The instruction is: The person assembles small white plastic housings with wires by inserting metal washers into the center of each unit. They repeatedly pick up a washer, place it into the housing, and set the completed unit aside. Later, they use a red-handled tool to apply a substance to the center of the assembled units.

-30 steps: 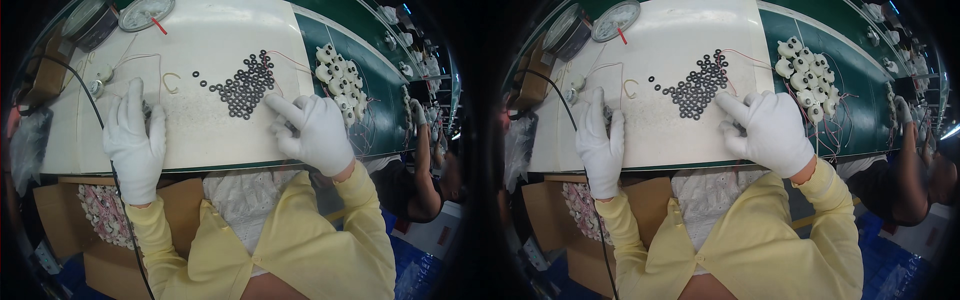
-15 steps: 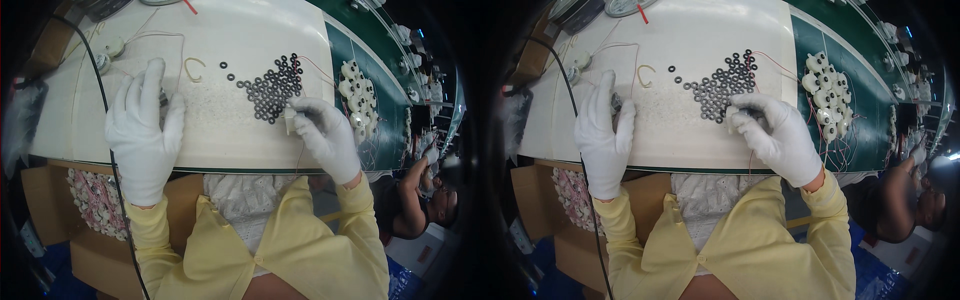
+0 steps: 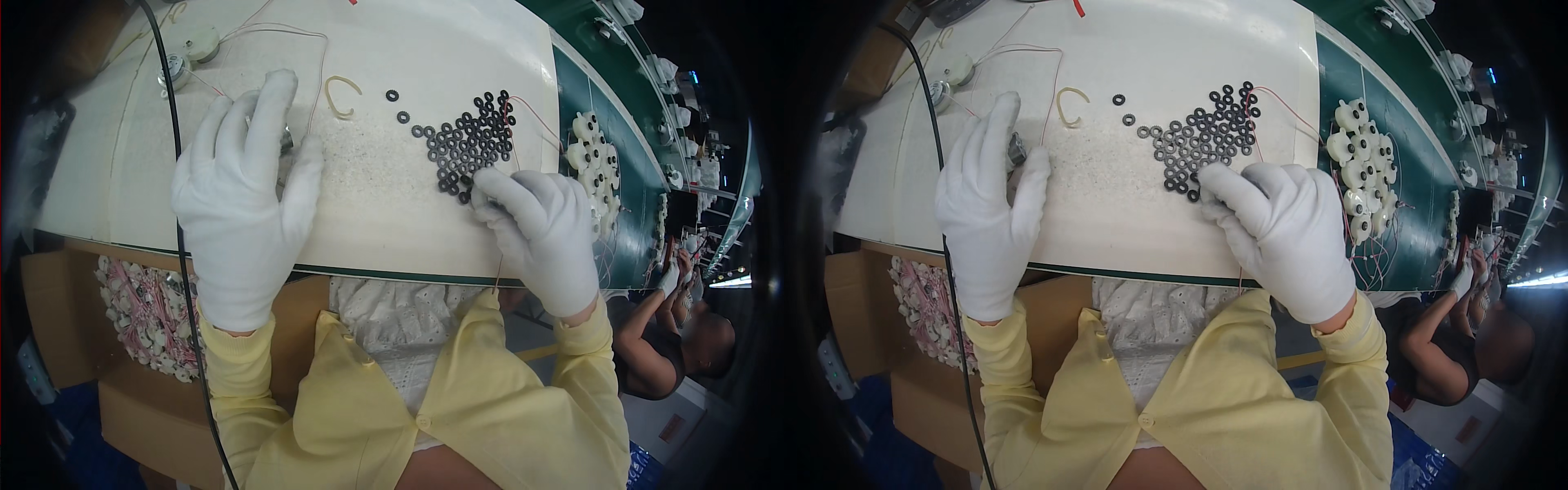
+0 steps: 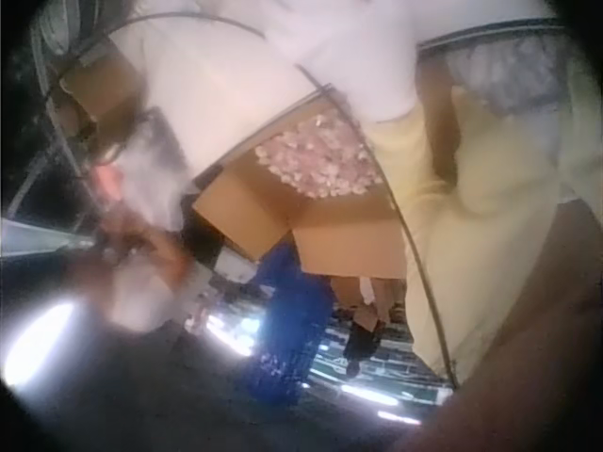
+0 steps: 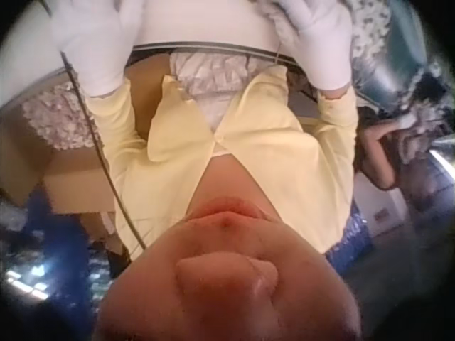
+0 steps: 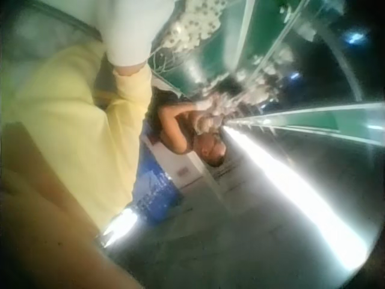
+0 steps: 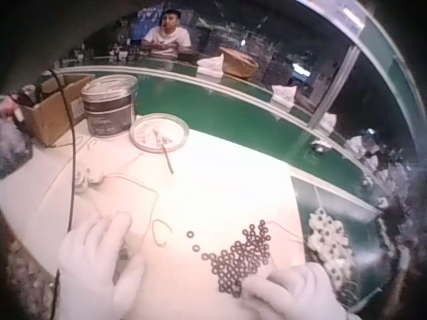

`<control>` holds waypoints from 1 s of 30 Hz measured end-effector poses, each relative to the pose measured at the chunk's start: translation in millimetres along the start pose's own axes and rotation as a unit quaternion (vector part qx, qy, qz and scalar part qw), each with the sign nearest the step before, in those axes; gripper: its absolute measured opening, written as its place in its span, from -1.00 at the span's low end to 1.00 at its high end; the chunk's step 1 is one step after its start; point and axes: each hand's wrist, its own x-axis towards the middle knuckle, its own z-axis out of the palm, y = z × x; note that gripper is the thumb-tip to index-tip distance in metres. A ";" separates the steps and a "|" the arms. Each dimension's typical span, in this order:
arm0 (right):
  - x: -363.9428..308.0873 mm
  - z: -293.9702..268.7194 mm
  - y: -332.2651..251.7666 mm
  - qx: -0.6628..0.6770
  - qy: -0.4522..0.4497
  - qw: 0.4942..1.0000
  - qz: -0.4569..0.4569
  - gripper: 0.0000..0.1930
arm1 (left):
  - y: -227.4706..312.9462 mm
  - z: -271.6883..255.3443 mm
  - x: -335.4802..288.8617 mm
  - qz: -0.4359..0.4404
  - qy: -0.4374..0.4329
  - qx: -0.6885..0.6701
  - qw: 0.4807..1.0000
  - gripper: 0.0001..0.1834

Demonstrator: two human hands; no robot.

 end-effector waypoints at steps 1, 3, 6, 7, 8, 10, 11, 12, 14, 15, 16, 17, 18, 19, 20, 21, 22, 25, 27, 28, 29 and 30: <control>-2.5 -1.9 0.4 -0.005 -0.006 1.000 0.001 -0.70 | -0.4 0.4 -0.1 -0.001 0.000 -0.004 1.000 -0.45; -4.9 -10.0 1.4 -0.003 -0.034 0.999 0.006 -0.71 | -1.0 0.8 0.1 0.000 0.002 -0.007 1.000 -0.45; -11.3 -10.5 6.9 0.025 -0.036 0.999 0.024 -0.73 | -0.1 -0.9 0.2 0.000 0.002 -0.006 1.000 -0.46; -13.5 -8.3 8.7 0.039 -0.030 0.998 0.032 -0.74 | 0.3 -1.7 0.2 0.000 0.001 -0.005 1.000 -0.46; -14.5 -7.2 9.2 0.101 -0.045 0.990 0.083 -0.75 | 0.7 -2.1 0.8 -0.001 -0.001 -0.007 1.000 -0.46; -16.3 -5.1 9.6 0.224 -0.072 0.954 0.184 -0.76 | 1.4 -2.5 1.7 -0.001 -0.003 -0.012 1.000 -0.47; -18.7 -2.2 10.6 0.278 -0.064 0.936 0.207 -0.77 | 1.1 -2.5 1.3 0.000 -0.001 -0.014 1.000 -0.47; -21.8 1.0 11.9 0.331 -0.055 0.914 0.229 -0.77 | 0.8 -2.4 1.0 0.001 0.002 -0.015 1.000 -0.47; -23.0 2.4 12.3 0.379 -0.029 0.895 0.233 -0.77 | 1.0 -2.2 0.7 0.000 0.003 -0.017 1.000 -0.48; -22.1 2.1 11.7 0.375 -0.011 0.901 0.217 -0.76 | 1.5 -1.9 1.0 -0.001 0.001 -0.017 1.000 -0.48; -21.3 1.5 11.4 0.371 0.007 0.907 0.200 -0.75 | 1.8 -1.5 1.2 -0.003 -0.001 -0.018 1.000 -0.48; -20.0 1.0 14.3 0.320 0.011 0.936 0.149 -0.75 | 1.4 -1.3 0.8 0.000 0.001 -0.017 1.000 -0.48; -17.9 0.4 19.4 0.268 0.016 0.958 0.097 -0.75 | 0.6 -0.9 0.4 0.002 0.004 -0.016 1.000 -0.48; -16.1 -0.4 22.6 0.214 0.021 0.976 0.044 -0.74 | 0.4 -0.7 0.1 0.005 0.007 -0.016 1.000 -0.48; -11.9 -4.0 21.6 0.181 0.014 0.983 0.016 -0.73 | 0.9 -1.2 0.1 -0.001 0.001 -0.017 1.000 -0.48; -5.7 -10.5 19.3 0.147 0.007 0.989 -0.012 -0.71 | 1.8 -2.2 0.6 -0.006 -0.004 -0.018 1.000 -0.48; -3.2 -10.7 20.3 0.132 0.000 0.991 -0.029 -0.70 | 2.4 -2.7 0.8 -0.012 -0.009 -0.019 1.000 -0.48; 0.4 -6.9 25.7 0.121 -0.018 0.991 -0.051 -0.66 | 0.4 -0.9 1.2 0.013 0.009 -0.015 1.000 -0.48; -0.1 -13.1 25.8 0.086 -0.092 0.992 -0.023 -0.62 | 0.5 -0.4 1.2 0.016 0.013 -0.018 1.000 -0.48; 0.1 -17.4 25.0 0.068 -0.129 0.989 -0.009 -0.60 | 0.7 -0.6 1.5 0.017 0.014 -0.020 1.000 -0.48; 1.8 -21.1 22.0 0.042 -0.122 0.991 -0.025 -0.61 | 1.6 -1.4 1.9 0.008 0.004 -0.022 1.000 -0.48; 4.5 -25.0 17.8 0.015 -0.114 0.992 -0.040 -0.63 | 3.1 -2.9 2.5 -0.001 -0.006 -0.024 1.000 -0.48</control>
